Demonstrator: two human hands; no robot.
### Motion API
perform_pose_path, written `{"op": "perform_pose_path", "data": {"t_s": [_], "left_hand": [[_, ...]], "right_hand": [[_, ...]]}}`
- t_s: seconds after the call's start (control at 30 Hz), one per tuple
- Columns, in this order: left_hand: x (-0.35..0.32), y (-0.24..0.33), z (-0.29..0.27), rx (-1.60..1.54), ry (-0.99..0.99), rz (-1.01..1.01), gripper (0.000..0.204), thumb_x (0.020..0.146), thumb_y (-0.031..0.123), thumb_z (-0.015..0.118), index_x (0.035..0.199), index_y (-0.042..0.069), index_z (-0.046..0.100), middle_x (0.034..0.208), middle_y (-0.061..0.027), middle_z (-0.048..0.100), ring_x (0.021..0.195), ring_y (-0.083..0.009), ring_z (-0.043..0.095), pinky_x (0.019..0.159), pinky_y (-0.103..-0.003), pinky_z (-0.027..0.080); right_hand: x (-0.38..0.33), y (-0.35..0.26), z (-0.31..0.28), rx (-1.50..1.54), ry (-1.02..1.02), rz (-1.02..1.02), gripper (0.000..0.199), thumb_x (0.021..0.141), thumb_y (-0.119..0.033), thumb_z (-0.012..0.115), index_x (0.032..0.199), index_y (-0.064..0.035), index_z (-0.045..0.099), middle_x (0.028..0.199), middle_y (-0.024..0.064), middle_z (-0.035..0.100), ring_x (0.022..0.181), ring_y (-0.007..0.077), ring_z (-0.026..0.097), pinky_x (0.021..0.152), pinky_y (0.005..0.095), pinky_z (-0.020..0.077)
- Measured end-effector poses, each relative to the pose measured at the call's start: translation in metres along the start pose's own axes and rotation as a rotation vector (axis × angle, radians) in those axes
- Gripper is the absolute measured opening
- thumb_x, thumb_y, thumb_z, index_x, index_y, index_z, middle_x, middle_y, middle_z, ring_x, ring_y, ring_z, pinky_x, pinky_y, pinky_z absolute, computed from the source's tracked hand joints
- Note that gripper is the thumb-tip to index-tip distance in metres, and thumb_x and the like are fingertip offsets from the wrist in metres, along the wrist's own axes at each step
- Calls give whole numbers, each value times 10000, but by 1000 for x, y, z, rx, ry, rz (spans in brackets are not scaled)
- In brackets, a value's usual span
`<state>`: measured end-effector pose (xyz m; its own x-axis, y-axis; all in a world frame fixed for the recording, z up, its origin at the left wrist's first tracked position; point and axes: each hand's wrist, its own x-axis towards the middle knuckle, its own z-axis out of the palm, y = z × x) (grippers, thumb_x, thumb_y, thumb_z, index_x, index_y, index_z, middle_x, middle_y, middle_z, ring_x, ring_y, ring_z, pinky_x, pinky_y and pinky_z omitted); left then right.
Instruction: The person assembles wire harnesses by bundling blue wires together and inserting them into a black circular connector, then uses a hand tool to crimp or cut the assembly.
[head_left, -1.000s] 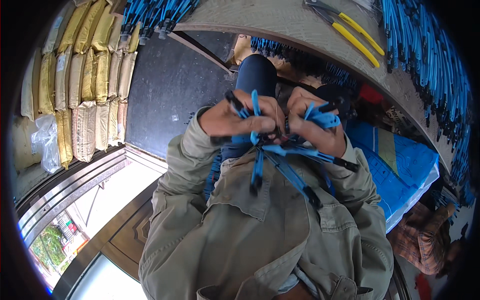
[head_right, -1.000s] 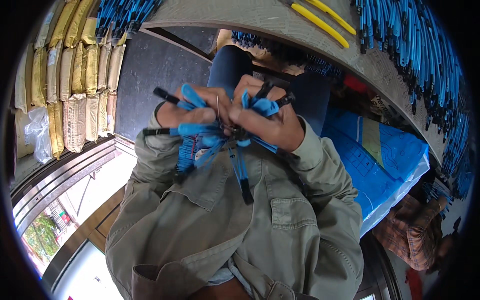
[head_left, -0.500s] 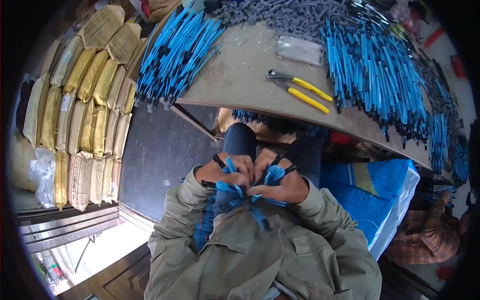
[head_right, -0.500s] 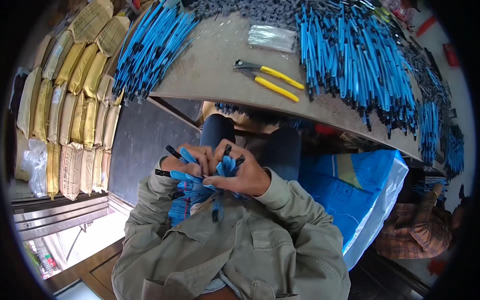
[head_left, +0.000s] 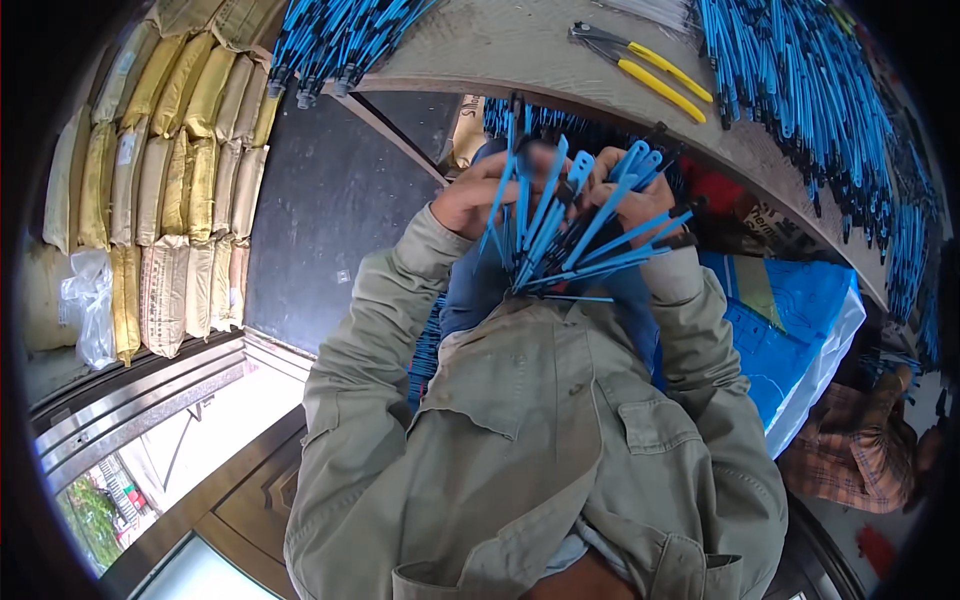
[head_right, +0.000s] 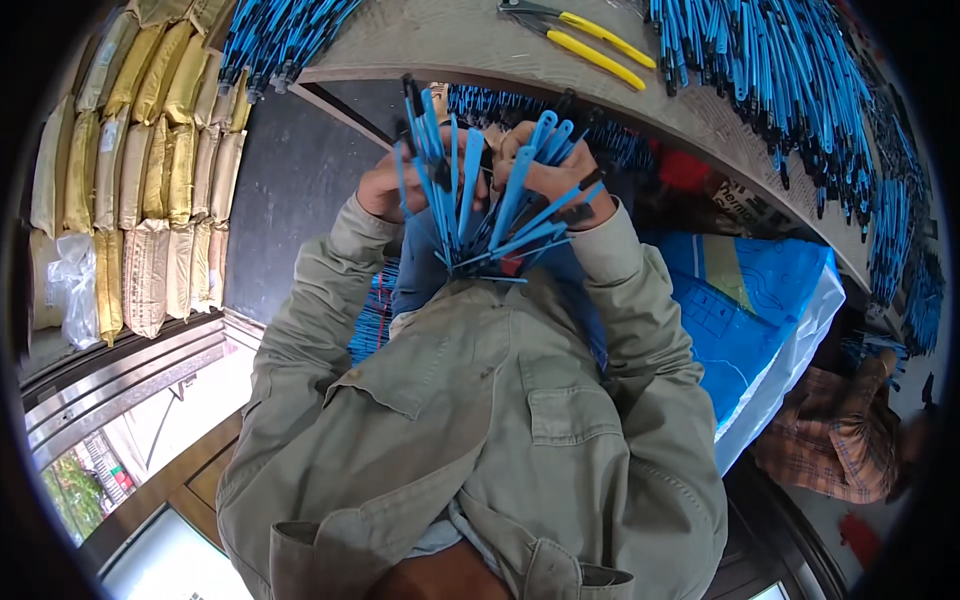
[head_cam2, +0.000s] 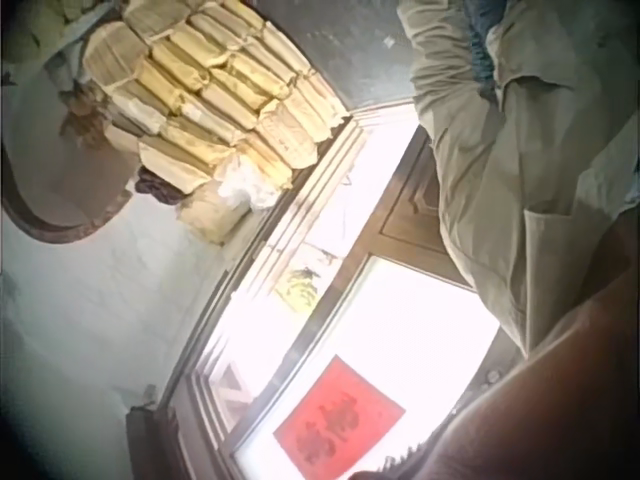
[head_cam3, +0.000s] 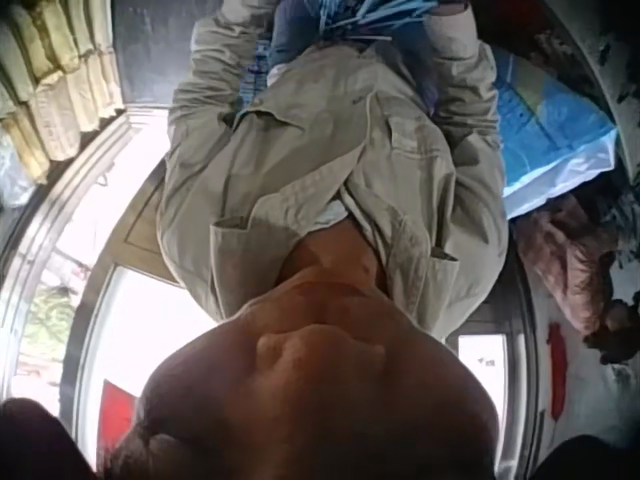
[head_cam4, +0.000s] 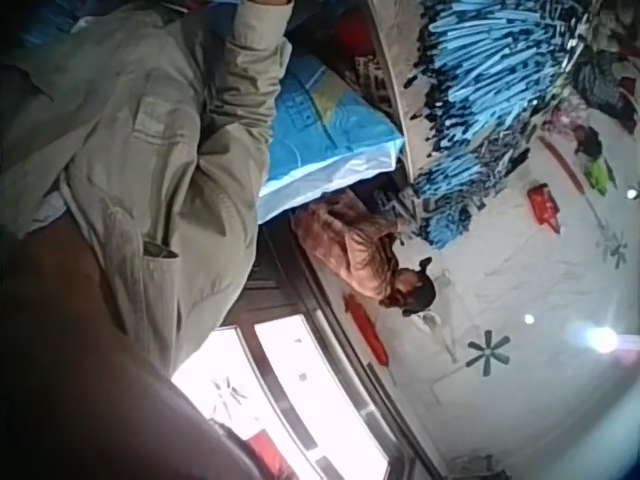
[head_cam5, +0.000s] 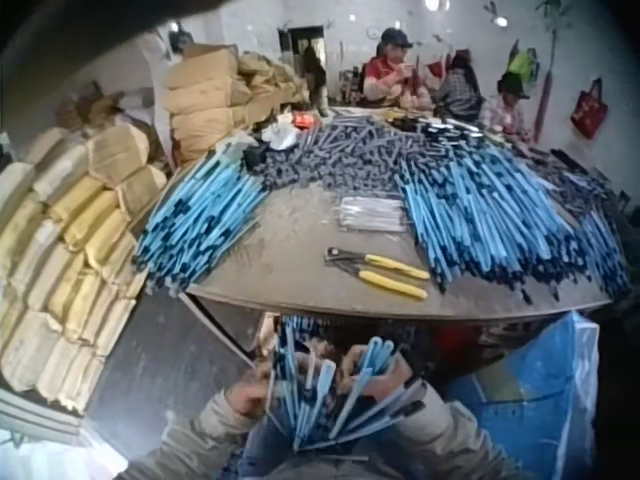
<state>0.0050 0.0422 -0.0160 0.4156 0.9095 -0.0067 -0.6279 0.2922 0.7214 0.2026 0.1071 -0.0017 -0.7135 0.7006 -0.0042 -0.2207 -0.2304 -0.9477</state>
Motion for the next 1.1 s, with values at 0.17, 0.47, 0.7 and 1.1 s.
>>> {"op": "perform_pose_path", "data": {"t_s": [0.17, 0.47, 0.7, 1.1], "left_hand": [[-11, 0, -13, 187, 106, 64, 516, 777, 272, 657, 1162, -26, 486, 903, -152, 612, 814, -256, 623, 717, -350, 514], [-22, 19, -5, 637, 113, 178, 510, 710, 145, 733, 1155, 0, 532, 958, -101, 625, 876, -168, 593, 790, -299, 478], [-45, -2, 4, 308, 134, 7, 526, 625, 210, 766, 1036, -77, 608, 912, -139, 647, 775, -144, 597, 674, -261, 474], [-31, 19, 17, 640, -44, 13, 387, 736, 41, 696, 1108, -4, 602, 887, -66, 622, 829, -133, 563, 724, -273, 441]], "right_hand": [[3, -5, 26, -30, 98, -16, 156, 740, -96, 680, 815, -15, 570, 743, 59, 611, 656, 126, 583, 610, 250, 467], [16, -11, 22, -492, -96, -376, 223, 696, -105, 736, 836, -27, 581, 787, 42, 603, 741, 133, 584, 629, 265, 462], [-9, -17, 34, -260, -24, -58, 260, 683, -154, 758, 778, -40, 544, 758, 15, 534, 689, 72, 486, 604, 216, 374], [-12, -16, 34, -202, -26, 41, 323, 714, -188, 754, 878, -38, 520, 776, -1, 521, 709, 61, 477, 626, 216, 383]]}}
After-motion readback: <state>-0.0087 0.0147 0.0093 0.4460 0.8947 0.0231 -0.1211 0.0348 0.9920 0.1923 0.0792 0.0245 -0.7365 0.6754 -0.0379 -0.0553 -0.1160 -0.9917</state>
